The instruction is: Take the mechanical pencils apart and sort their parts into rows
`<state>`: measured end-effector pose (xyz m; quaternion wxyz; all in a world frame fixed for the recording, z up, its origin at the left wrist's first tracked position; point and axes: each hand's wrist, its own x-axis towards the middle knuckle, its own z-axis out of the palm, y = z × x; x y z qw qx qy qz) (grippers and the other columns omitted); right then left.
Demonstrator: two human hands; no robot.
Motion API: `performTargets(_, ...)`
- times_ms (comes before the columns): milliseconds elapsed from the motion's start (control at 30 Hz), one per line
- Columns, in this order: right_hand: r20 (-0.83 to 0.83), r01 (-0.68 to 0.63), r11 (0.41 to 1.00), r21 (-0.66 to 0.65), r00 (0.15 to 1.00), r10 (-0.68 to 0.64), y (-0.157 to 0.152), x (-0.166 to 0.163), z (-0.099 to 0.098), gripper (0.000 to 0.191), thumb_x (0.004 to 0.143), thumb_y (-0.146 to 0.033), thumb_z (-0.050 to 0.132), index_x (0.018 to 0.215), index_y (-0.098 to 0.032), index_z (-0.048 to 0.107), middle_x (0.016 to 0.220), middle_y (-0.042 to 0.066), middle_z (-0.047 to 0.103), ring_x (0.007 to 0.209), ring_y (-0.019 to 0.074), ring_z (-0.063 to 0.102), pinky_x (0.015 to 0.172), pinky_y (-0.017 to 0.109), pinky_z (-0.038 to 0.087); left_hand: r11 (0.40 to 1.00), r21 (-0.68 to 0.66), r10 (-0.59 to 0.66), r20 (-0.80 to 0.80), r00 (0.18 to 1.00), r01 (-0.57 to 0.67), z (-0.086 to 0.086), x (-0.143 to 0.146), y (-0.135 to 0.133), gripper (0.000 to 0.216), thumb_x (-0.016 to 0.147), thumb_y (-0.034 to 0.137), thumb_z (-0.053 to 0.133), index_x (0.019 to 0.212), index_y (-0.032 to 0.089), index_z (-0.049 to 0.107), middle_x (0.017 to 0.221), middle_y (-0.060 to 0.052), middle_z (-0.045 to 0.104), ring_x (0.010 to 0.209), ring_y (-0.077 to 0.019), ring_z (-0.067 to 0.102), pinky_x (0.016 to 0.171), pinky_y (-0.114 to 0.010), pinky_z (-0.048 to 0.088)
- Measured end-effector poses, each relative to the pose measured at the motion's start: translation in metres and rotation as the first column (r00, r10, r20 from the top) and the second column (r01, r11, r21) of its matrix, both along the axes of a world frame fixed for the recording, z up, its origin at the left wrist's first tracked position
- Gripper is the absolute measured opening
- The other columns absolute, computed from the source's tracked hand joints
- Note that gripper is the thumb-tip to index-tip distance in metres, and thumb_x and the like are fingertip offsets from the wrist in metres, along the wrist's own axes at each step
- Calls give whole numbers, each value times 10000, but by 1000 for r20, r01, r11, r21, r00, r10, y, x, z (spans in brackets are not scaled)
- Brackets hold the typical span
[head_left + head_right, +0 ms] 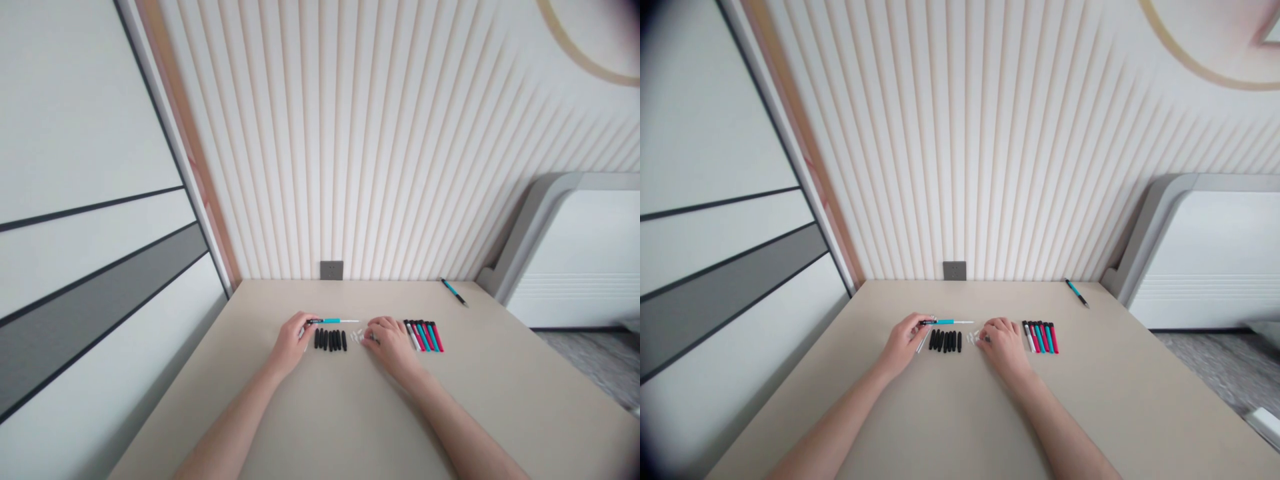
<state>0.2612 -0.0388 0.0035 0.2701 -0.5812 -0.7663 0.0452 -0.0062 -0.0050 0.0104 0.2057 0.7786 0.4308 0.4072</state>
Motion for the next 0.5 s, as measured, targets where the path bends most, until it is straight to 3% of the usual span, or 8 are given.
performTargets(200,-181,-15,999,-28,984,10,1,-1,3,169,866,-356,596,763,-233,649,801,12,695,808,203,593,795,355,363,1000,-2,16,-1,1000,-16,0,0,0,199,932,309,499,1019,220,655,973,-42,683,864,-170,625,747,-273,488)
performTargets(367,-515,36,996,-86,854,-75,5,0,6,254,859,-443,565,796,-218,664,774,26,695,729,188,604,701,306,420,1000,-2,13,-3,1000,-13,1,0,-1,211,934,317,491,1025,215,652,979,-49,684,864,-175,620,741,-280,484)
performTargets(500,-623,51,996,-79,777,-89,8,0,4,271,831,-468,591,844,-215,684,834,36,711,795,198,629,746,315,440,1000,-14,9,-1,1000,-9,2,1,-1,207,932,313,491,1024,216,649,986,-49,685,862,-176,618,744,-285,478)
